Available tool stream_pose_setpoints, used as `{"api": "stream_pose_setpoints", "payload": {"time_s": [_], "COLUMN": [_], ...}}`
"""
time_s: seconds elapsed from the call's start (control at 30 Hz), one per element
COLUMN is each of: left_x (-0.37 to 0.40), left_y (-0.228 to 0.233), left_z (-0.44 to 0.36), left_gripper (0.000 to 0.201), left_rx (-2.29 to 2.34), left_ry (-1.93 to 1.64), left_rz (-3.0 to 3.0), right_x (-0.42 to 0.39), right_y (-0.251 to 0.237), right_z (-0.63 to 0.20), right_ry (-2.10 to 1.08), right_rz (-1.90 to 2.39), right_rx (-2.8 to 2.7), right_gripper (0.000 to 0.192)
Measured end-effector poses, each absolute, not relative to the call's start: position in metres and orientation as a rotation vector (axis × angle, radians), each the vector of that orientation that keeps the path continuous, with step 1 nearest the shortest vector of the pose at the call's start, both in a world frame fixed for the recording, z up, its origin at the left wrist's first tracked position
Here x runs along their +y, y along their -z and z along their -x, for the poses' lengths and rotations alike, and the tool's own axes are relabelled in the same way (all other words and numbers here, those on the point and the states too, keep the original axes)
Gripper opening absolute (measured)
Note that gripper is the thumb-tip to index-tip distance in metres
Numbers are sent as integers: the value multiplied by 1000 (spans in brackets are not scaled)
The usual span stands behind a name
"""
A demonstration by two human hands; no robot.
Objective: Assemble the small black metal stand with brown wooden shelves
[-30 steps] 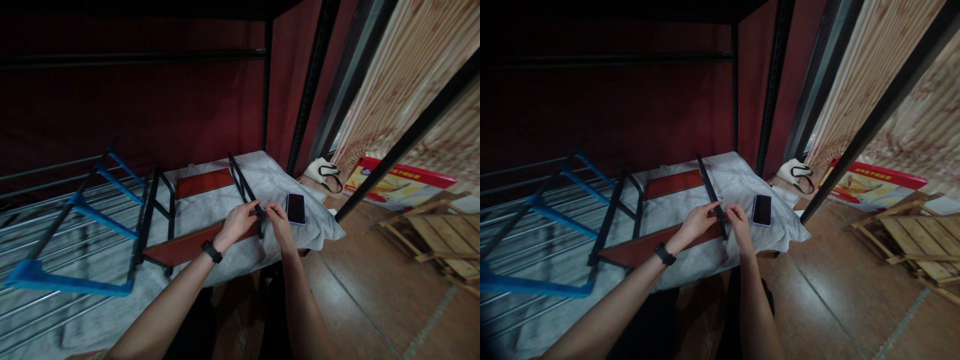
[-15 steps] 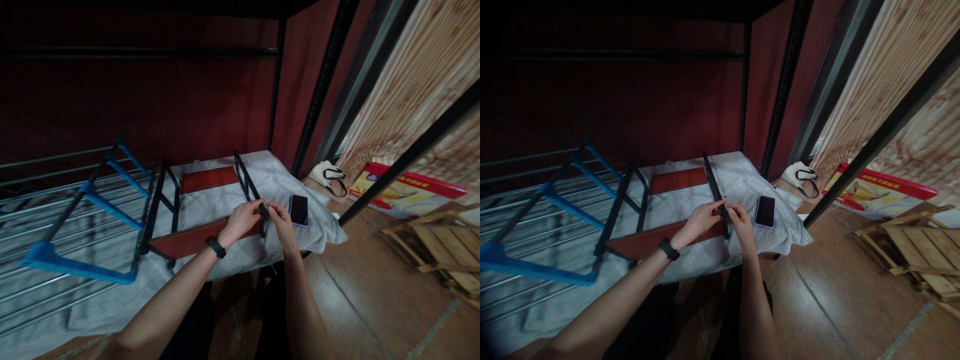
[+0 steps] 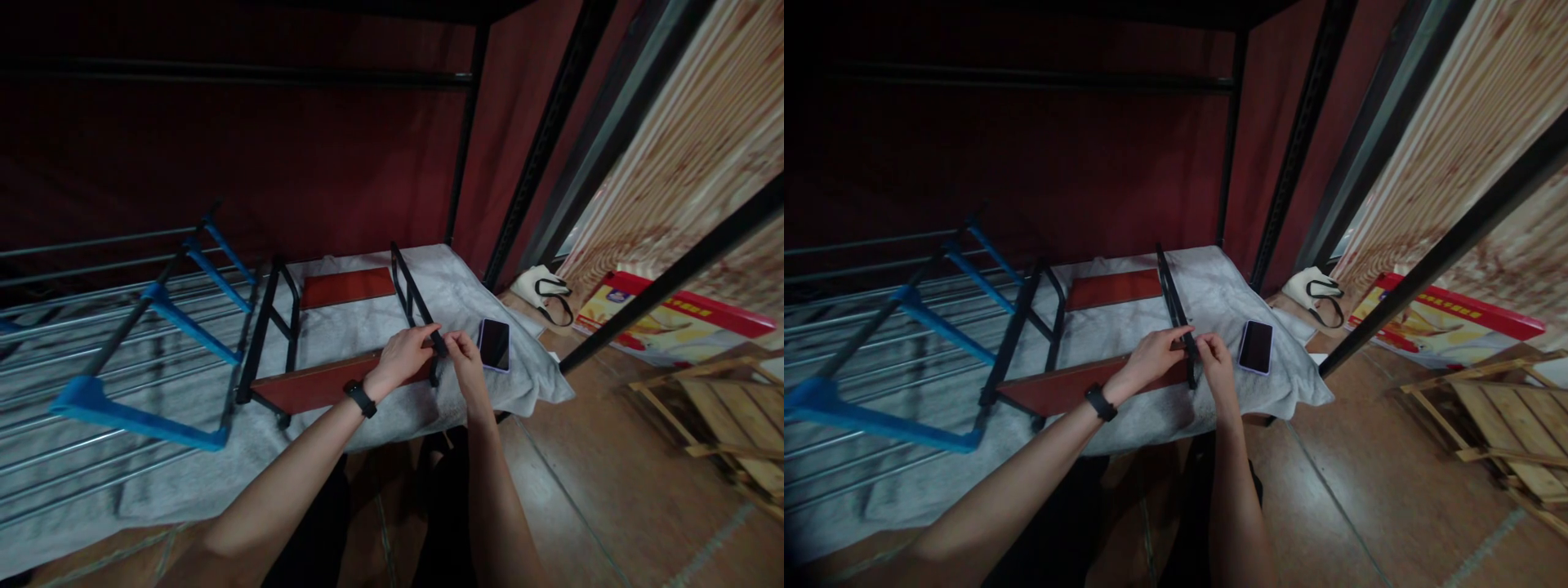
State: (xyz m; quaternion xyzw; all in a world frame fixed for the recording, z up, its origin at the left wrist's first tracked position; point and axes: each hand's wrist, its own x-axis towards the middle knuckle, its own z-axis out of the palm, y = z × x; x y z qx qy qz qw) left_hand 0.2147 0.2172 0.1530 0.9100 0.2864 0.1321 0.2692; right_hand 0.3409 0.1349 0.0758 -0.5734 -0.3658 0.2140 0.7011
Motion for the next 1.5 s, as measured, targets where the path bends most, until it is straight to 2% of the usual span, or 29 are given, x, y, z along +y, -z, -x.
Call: {"api": "stream_pose_setpoints", "payload": {"time_s": [0.23, 0.4, 0.5, 0.73, 0.9, 1.13, 1.3, 1.5], "left_x": [216, 215, 215, 216, 217, 218, 218, 216], "left_y": [-153, -155, -153, -149, -148, -147, -148, -150], "left_z": [-214, -214, -213, -214, -213, -213, -212, -213], "left_gripper": [52, 52, 52, 52, 51, 52, 52, 53], "left_rx": [774, 765, 754, 757, 746, 742, 745, 762], "left_ry": [-349, -356, -375, -391, -399, -383, -362, -337], "left_rz": [-2459, -2468, -2479, -2510, -2513, -2539, -2552, -2558], "right_x": [136, 134, 134, 137, 133, 134, 132, 135], "right_y": [-71, -74, -75, -73, -77, -75, -75, -73], "right_z": [-336, -342, -346, -336, -340, -343, -347, -344], "right_ry": [-390, -483, -465, -358, -498, -401, -541, -354], "right_rz": [1493, 1284, 1307, 1510, 1263, 1366, 1243, 1418], "right_rx": [-791, -791, -859, -810, -764, -803, -858, -905], "right_gripper": [41, 30, 27, 36, 30, 27, 27, 33]}}
